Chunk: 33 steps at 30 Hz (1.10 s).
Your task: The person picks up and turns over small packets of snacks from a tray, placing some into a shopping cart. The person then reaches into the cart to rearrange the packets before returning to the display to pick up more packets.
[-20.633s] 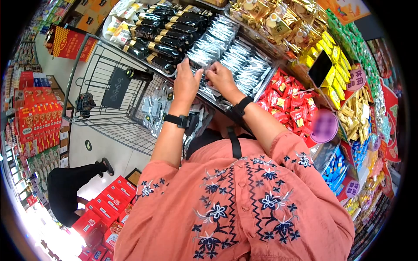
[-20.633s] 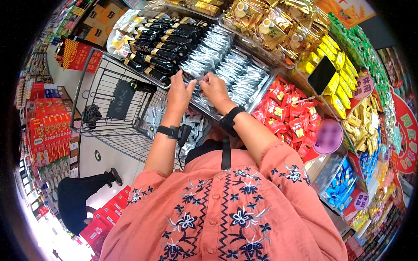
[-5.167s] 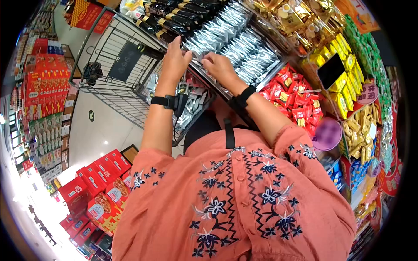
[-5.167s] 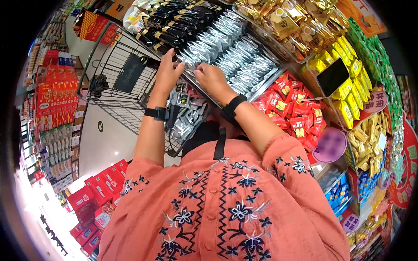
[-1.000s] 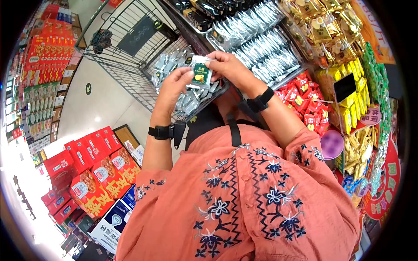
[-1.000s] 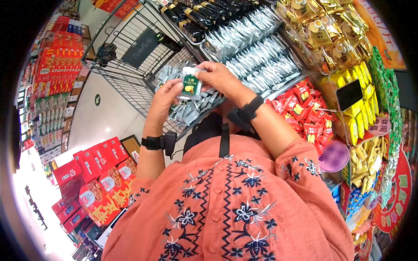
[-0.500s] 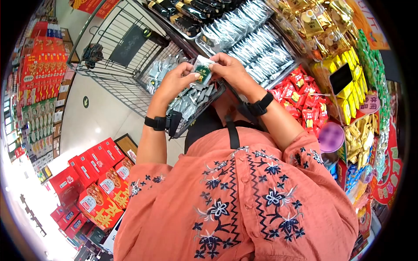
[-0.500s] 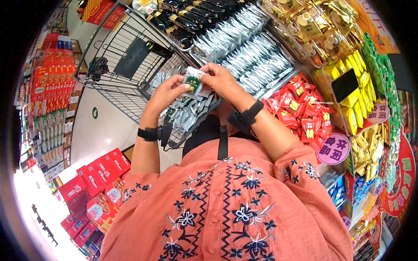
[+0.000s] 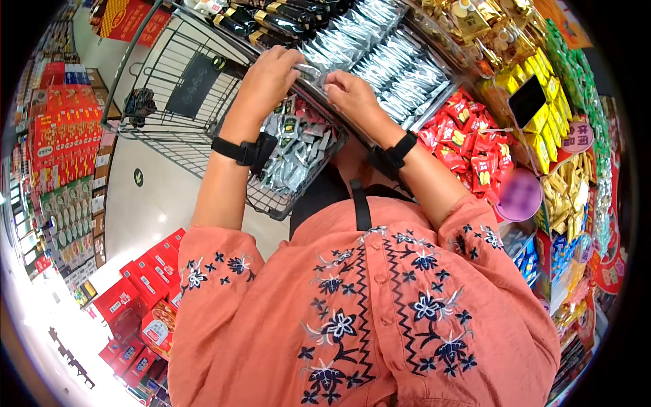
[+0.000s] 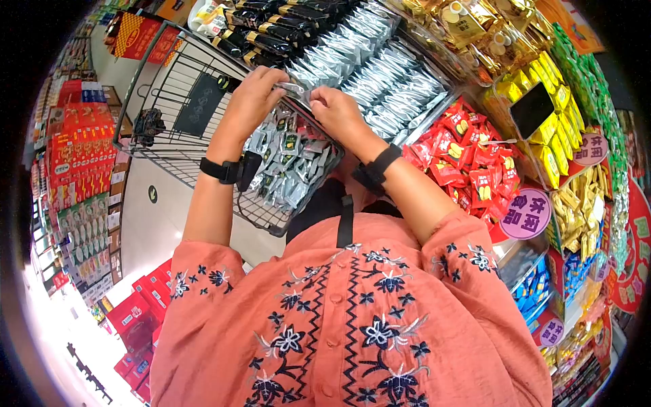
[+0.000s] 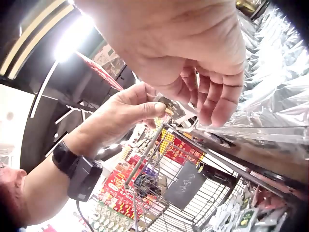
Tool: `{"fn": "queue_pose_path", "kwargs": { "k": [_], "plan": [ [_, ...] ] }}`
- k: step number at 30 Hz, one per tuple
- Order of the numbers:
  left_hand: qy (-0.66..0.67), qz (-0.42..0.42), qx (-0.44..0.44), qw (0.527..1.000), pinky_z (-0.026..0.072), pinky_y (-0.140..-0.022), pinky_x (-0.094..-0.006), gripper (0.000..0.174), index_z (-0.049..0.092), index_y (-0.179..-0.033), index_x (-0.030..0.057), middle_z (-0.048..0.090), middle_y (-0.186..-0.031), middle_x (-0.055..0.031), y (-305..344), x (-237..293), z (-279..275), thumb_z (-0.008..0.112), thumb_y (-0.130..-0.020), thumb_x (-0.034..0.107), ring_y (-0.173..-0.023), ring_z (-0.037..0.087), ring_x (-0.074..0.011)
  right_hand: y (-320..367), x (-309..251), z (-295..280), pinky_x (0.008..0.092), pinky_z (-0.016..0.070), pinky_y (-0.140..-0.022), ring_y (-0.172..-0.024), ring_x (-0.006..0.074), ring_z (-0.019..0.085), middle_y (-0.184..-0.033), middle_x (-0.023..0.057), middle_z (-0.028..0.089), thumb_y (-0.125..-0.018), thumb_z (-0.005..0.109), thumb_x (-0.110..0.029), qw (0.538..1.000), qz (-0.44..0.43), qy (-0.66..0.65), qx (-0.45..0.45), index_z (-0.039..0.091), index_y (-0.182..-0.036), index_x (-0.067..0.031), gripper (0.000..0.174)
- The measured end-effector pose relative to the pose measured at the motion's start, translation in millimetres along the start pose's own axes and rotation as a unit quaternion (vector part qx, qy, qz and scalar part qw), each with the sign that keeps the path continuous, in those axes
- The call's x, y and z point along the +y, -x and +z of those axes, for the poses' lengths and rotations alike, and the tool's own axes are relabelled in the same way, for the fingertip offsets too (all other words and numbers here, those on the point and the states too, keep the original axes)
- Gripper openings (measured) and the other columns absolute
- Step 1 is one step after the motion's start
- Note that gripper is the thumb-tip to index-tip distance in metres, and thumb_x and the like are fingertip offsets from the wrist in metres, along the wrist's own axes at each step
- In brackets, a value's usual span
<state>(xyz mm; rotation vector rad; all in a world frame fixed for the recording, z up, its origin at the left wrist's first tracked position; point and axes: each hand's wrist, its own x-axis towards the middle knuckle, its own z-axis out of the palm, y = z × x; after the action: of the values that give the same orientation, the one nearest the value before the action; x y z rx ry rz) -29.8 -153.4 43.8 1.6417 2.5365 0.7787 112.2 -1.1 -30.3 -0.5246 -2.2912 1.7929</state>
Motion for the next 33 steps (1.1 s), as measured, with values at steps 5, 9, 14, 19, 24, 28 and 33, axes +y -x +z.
{"fn": "queue_pose_path", "kwargs": {
  "k": [5, 9, 14, 19, 24, 28, 33],
  "plan": [
    [-0.018, 0.009, -0.018, 1.0, 0.0491, -0.085, -0.0417, 0.026, 0.062, -0.107, 0.0094, 0.06, -0.102, -0.0106, -3.2, -6.3, 10.8, 0.066, -0.083, 0.003, -0.1, 0.059, -0.0339, -5.1, 7.2, 5.1, 0.0437, 0.0517, -0.072, -0.078, 0.0402, 0.066, -0.085, 0.0231, 0.068, -0.087, 0.058, -0.019, 0.999, -0.01, 0.049, 0.004, 0.067, -0.096, -0.0015, 0.021],
    [0.004, 0.023, -0.023, 0.999, 0.049, -0.087, -0.0424, 0.025, 0.062, -0.107, 0.0085, 0.059, -0.101, -0.0116, -1.9, -11.0, 16.3, 0.065, -0.083, 0.001, -0.102, 0.059, -0.0344, -7.2, 16.4, 10.9, 0.0449, 0.0514, -0.07, -0.074, 0.0405, 0.066, -0.079, 0.0233, 0.066, -0.087, 0.059, -0.022, 0.999, 0.014, 0.042, 0.003, 0.068, -0.093, -0.0009, 0.023],
    [-0.016, 0.016, -0.024, 0.999, 0.0492, -0.087, -0.0429, 0.026, 0.062, -0.108, 0.0078, 0.059, -0.102, -0.012, -2.2, -11.6, 20.3, 0.064, -0.083, 0.001, -0.101, 0.059, -0.0343, -8.6, 13.0, 10.4, 0.0455, 0.0511, -0.069, -0.072, 0.0406, 0.066, -0.077, 0.0238, 0.066, -0.089, 0.059, -0.028, 0.998, 0.025, 0.054, -0.017, 0.069, -0.091, -0.0003, 0.03],
    [-0.056, 0.017, -0.015, 0.998, 0.05, -0.085, -0.0416, 0.026, 0.063, -0.109, 0.0078, 0.059, -0.103, -0.0118, -5.1, -1.5, 20.9, 0.061, -0.084, 0.001, -0.1, 0.059, -0.0334, -11.2, 19.0, 13.3, 0.0445, 0.0517, -0.07, -0.073, 0.04, 0.066, -0.078, 0.0228, 0.067, -0.09, 0.06, -0.033, 0.998, 0.023, 0.052, 0.004, 0.069, -0.092, 0.0001, 0.034],
    [-0.076, 0.022, -0.005, 0.997, 0.0508, -0.083, -0.0413, 0.026, 0.063, -0.11, 0.0078, 0.06, -0.102, -0.0118, -5.7, -3.7, 28.5, 0.058, -0.085, 0.001, -0.098, 0.059, -0.0332, -5.1, 11.4, 9.6, 0.0421, 0.0526, -0.07, -0.076, 0.0374, 0.068, -0.082, 0.02, 0.069, -0.091, 0.063, -0.028, 0.998, -0.01, 0.034, 0.056, 0.068, -0.095, -0.0031, 0.025],
    [-0.085, 0.028, 0.009, 0.996, 0.0509, -0.083, -0.0421, 0.024, 0.062, -0.109, 0.0072, 0.06, -0.102, -0.012, -4.2, -0.8, 26.2, 0.059, -0.086, 0.001, -0.098, 0.059, -0.0337, -8.2, 16.7, 11.4, 0.0417, 0.0522, -0.068, -0.076, 0.0361, 0.068, -0.083, 0.0177, 0.07, -0.091, 0.064, -0.025, 0.997, -0.03, 0.025, 0.061, 0.066, -0.095, -0.0056, 0.02],
    [-0.087, 0.019, 0.013, 0.996, 0.0506, -0.085, -0.0429, 0.024, 0.061, -0.109, 0.0067, 0.059, -0.104, -0.0133, -5.4, -3.3, 28.9, 0.062, -0.085, 0.002, -0.1, 0.059, -0.0348, -9.4, 4.2, 6.4, 0.0449, 0.0503, -0.065, -0.075, 0.0369, 0.066, -0.083, 0.0157, 0.069, -0.09, 0.062, -0.023, 0.992, -0.03, 0.11, 0.052, 0.065, -0.094, -0.0072, 0.017]
  ]
}}
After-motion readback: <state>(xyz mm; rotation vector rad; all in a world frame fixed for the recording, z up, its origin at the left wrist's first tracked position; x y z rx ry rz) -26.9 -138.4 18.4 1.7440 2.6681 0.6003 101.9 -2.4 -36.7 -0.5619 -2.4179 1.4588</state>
